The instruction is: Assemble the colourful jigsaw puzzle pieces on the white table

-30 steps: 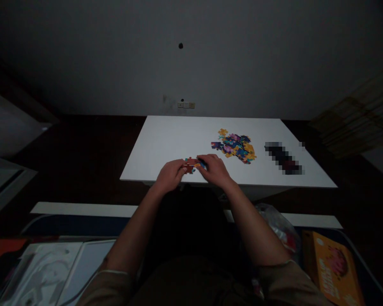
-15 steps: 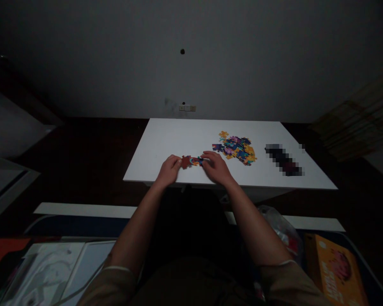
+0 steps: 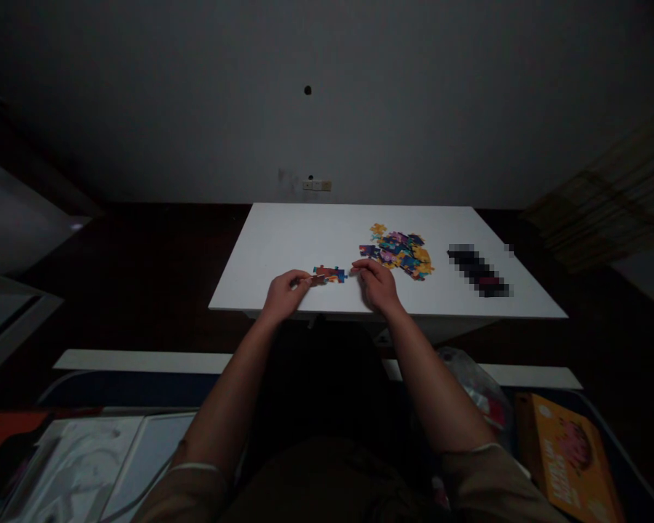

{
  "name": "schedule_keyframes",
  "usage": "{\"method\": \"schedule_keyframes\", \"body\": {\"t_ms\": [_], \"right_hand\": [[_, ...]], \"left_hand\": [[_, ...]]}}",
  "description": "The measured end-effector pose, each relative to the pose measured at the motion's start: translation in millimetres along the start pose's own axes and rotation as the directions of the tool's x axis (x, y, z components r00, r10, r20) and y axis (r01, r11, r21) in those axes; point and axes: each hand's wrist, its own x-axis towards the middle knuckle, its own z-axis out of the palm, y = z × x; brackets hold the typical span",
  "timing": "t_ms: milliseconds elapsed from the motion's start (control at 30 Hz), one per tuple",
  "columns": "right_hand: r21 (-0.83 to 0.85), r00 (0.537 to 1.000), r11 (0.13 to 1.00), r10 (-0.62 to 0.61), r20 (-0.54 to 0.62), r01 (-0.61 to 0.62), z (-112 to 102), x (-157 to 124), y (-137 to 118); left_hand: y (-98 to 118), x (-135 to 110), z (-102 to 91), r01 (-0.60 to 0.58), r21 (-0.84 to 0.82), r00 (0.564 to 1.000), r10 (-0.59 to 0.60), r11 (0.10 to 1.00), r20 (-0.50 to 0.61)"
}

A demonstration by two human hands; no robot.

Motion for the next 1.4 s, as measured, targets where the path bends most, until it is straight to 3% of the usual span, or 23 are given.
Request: {"method": "schedule_keyframes", "body": {"t_ms": [233,467,633,800,1100,1400], "right_hand": [[0.038,0.999,0.999,0.009,0.046,-0.011,0.3,-2.3,-5.6],[-0.018,0.954,0.992,-0.113,0.277,0.123,1.0,-10.2,-24.6],[-0.162,0.977,0.985,-0.03,0.213,0.066,6.0,-15.8,-21.8],[-0.291,0.982,0.955,0.001,0.188,0.055,7.9,-19.8,-28.5],[-0.419,0.979,0.907,0.049,0.196,0.039,9.7,-22.9,-38.0],[-0.497,0.97,0.865,0.059,0.237,0.069,12.4,-24.7,-50.0]], "left_hand": [[-2.1,4.3,1.3,-0.036,0.01,0.999,0.036,0.999,-0.031],[5.9,12.4,19.0,-0.051,0.023,0.991,0.048,0.998,0.123],[12.9,9.9,19.9,-0.2,0.156,0.978,0.187,0.967,0.095],[15.7,5.4,18.9,-0.336,0.289,0.94,0.3,0.896,0.164],[19.7,0.6,28.8,-0.322,0.419,0.947,0.284,0.849,0.15],[21.8,0.0,28.3,-0.346,0.41,0.938,0.312,0.844,0.15]]}}
